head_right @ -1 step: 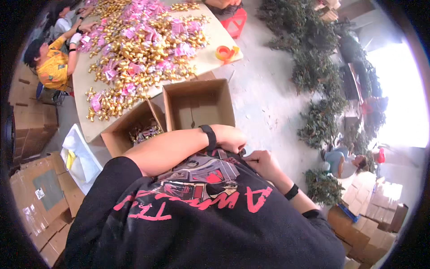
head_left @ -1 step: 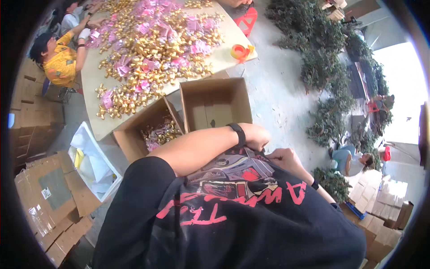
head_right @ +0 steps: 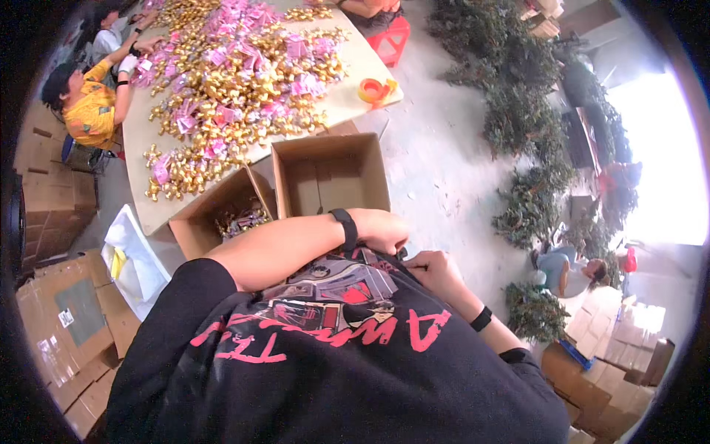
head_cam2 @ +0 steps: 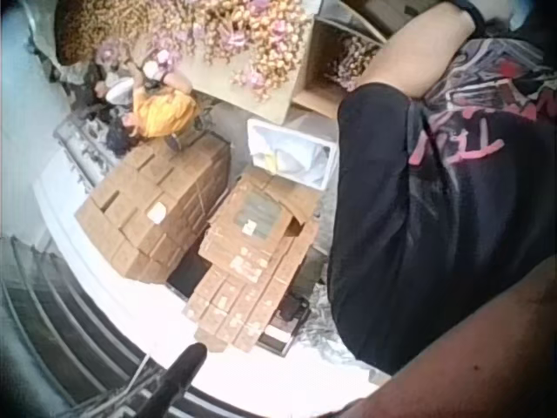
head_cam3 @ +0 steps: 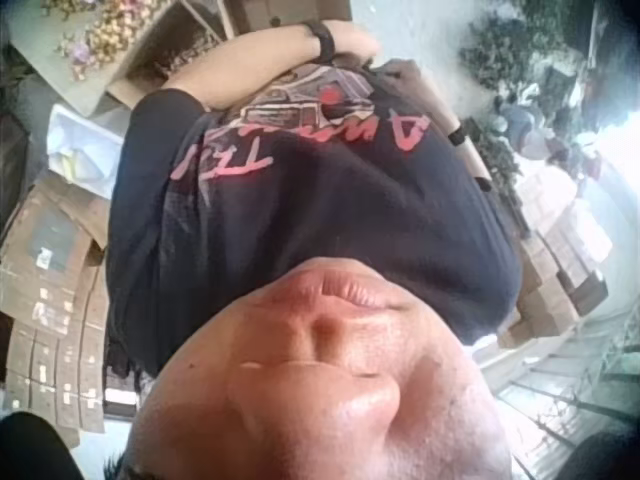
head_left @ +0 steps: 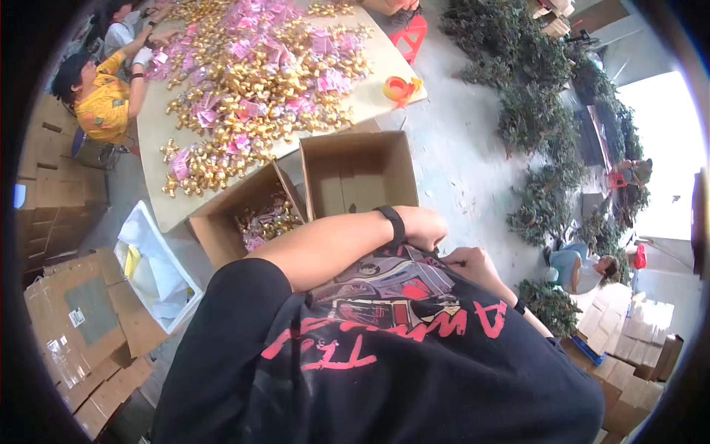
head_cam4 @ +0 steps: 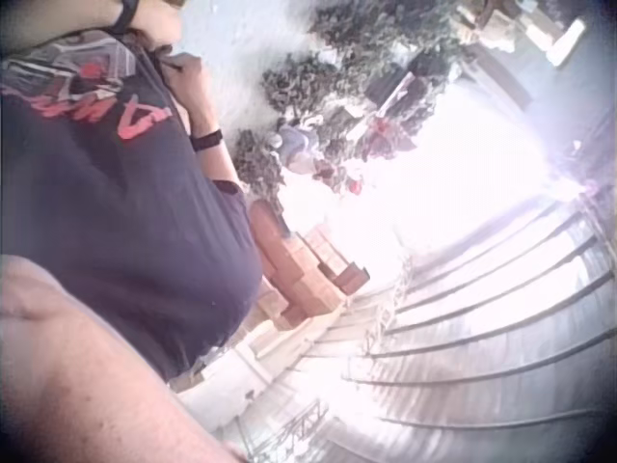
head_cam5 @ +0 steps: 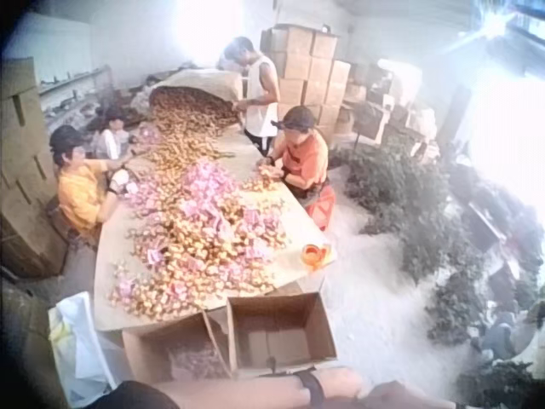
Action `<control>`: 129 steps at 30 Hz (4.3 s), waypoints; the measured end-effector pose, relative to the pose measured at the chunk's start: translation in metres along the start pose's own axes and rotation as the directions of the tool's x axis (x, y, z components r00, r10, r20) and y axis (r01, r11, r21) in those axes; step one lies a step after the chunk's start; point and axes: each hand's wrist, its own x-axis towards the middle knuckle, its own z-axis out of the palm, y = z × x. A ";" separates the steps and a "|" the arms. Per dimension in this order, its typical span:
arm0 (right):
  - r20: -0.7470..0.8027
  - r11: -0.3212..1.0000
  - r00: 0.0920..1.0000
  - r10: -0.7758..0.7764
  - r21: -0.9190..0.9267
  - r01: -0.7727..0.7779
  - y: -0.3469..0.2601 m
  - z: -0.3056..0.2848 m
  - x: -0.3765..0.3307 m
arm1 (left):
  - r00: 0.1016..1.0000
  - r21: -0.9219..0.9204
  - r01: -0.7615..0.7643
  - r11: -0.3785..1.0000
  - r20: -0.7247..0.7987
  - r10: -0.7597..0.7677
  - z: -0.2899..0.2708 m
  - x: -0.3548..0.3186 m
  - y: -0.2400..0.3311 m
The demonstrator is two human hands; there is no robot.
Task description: Packing gold and pink ornaments into cardboard boxes and sealing them with tape.
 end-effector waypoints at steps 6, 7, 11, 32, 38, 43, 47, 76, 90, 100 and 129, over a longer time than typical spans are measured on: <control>-0.088 0.981 0.989 0.120 0.163 -0.105 0.006 0.015 0.005 | 0.997 0.097 -0.056 0.994 -0.048 0.061 -0.015 0.002 0.018; -0.112 0.984 0.980 0.166 0.080 -0.157 0.005 0.015 0.007 | 0.997 0.162 -0.066 0.985 -0.038 0.073 -0.017 0.003 0.022; -0.150 0.939 0.967 0.207 -0.246 -0.239 0.025 0.039 0.019 | 0.990 0.189 -0.124 0.974 -0.048 0.135 -0.018 -0.005 0.041; -0.173 0.975 0.978 -0.118 0.167 0.148 -0.036 -0.029 0.120 | 0.586 -0.139 0.494 0.858 -0.676 -0.447 -0.074 -0.293 0.006; 0.367 0.923 0.847 -0.385 0.183 0.340 -0.158 0.029 0.152 | 0.374 -0.088 0.832 0.548 -0.639 -0.672 -0.094 -0.410 0.078; 0.639 0.443 0.205 -0.741 0.236 0.865 -0.276 0.097 0.135 | 0.283 0.077 0.944 0.322 -0.691 -0.665 -0.115 -0.434 0.195; 0.590 0.261 0.064 -0.805 0.255 0.931 -0.302 0.201 0.128 | 0.187 -0.081 0.919 0.386 -0.773 -0.607 -0.113 -0.439 0.214; 0.950 0.764 -0.140 -0.278 0.307 0.568 -0.330 0.278 0.085 | -0.009 -0.365 0.890 0.272 -0.611 -0.792 0.027 -0.470 0.316; 0.641 0.662 0.201 -0.740 0.645 0.381 -0.408 0.161 0.137 | -0.051 -0.924 0.181 0.336 -0.350 -0.935 0.206 -0.320 0.186; 0.571 0.439 0.141 -0.809 0.428 0.790 -0.377 0.187 0.131 | -0.363 -0.900 0.142 0.412 -0.434 -0.824 0.176 -0.293 0.149; 0.917 0.039 -0.288 -0.276 0.310 0.950 -0.292 0.252 0.111 | -0.035 -0.858 -0.478 0.190 -0.198 -0.980 0.274 -0.292 0.111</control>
